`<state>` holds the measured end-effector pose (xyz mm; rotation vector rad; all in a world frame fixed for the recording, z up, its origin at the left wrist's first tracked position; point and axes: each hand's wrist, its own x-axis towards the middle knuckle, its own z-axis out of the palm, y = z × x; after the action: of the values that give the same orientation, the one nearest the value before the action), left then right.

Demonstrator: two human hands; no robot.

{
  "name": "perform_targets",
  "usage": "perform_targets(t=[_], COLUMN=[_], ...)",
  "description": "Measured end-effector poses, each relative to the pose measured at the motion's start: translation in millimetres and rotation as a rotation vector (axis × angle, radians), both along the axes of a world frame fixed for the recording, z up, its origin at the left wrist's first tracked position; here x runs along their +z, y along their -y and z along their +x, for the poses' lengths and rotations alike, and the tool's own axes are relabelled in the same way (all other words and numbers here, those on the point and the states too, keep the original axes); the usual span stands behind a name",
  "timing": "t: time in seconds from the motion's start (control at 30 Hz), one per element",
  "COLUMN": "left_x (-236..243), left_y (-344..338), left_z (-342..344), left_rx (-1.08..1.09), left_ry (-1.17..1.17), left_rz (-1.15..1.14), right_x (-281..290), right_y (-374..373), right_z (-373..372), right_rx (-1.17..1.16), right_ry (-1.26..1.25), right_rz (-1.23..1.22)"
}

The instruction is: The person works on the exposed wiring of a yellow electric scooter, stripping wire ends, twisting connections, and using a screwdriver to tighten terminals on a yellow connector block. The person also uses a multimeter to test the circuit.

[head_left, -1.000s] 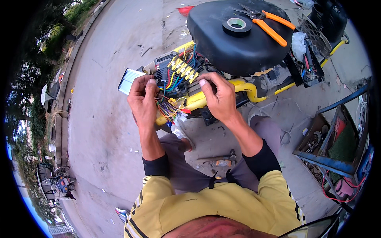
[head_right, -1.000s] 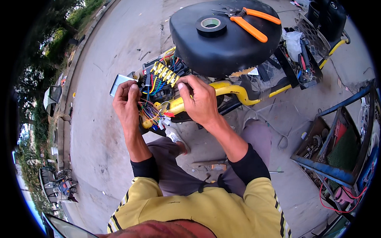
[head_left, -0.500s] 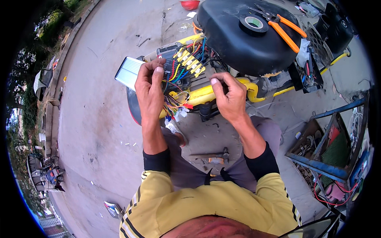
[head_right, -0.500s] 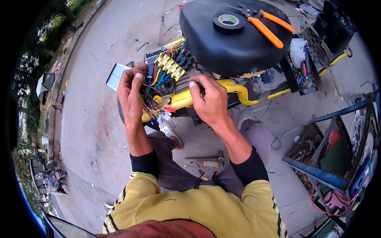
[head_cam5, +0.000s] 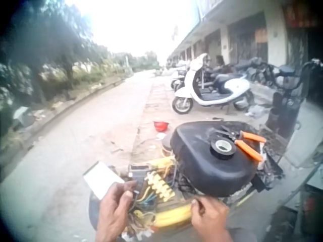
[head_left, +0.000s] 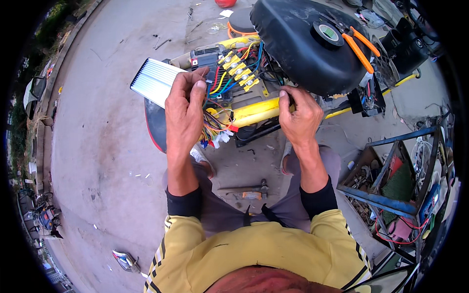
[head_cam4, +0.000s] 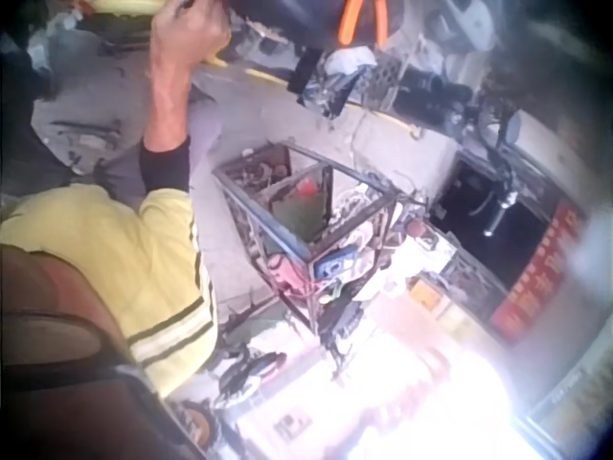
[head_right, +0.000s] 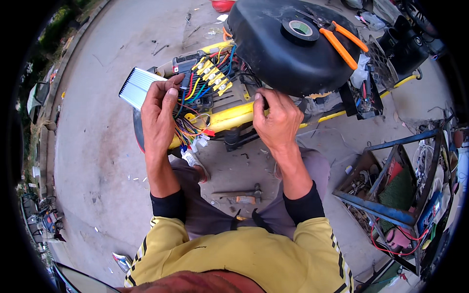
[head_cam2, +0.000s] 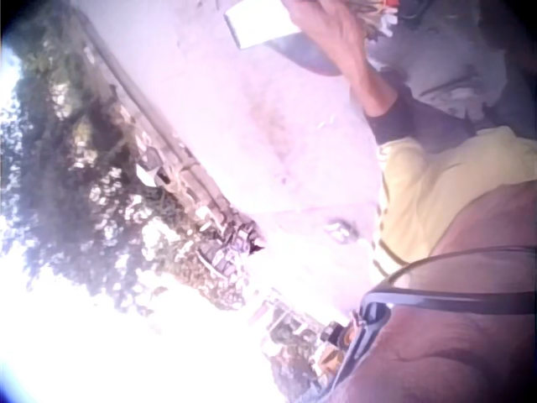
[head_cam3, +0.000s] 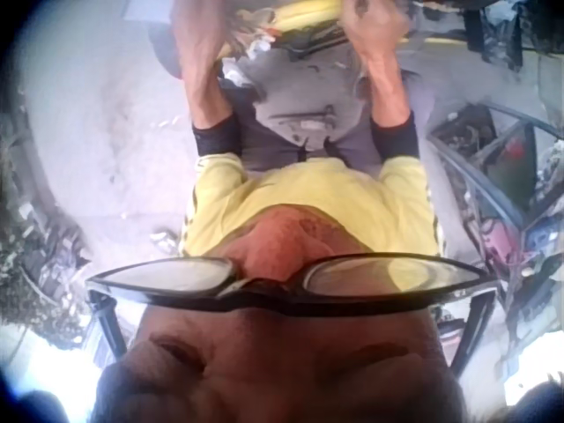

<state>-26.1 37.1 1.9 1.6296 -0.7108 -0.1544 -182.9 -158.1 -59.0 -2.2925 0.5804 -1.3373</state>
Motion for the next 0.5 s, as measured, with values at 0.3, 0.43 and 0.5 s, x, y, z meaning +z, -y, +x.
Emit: perform_targets(t=[0.3, 0.43, 0.5], left_x=[1.2, 2.7, 2.9], left_y=[-1.3, -1.5, -1.5], left_z=[0.0, -0.5, -0.3], left_rx=[0.003, -0.001, 0.0], left_ry=[-0.016, -0.022, -0.014], left_rz=[-0.019, -0.055, -0.071], right_x=[-6.5, -13.5, -15.2], right_y=[9.5, 19.4, 21.4], right_z=[-2.4, -2.0, -0.6], right_rx=[-0.148, -0.197, -0.213], right_ry=[-0.13, -0.146, -0.144], right_rz=[0.119, 0.159, 0.161])
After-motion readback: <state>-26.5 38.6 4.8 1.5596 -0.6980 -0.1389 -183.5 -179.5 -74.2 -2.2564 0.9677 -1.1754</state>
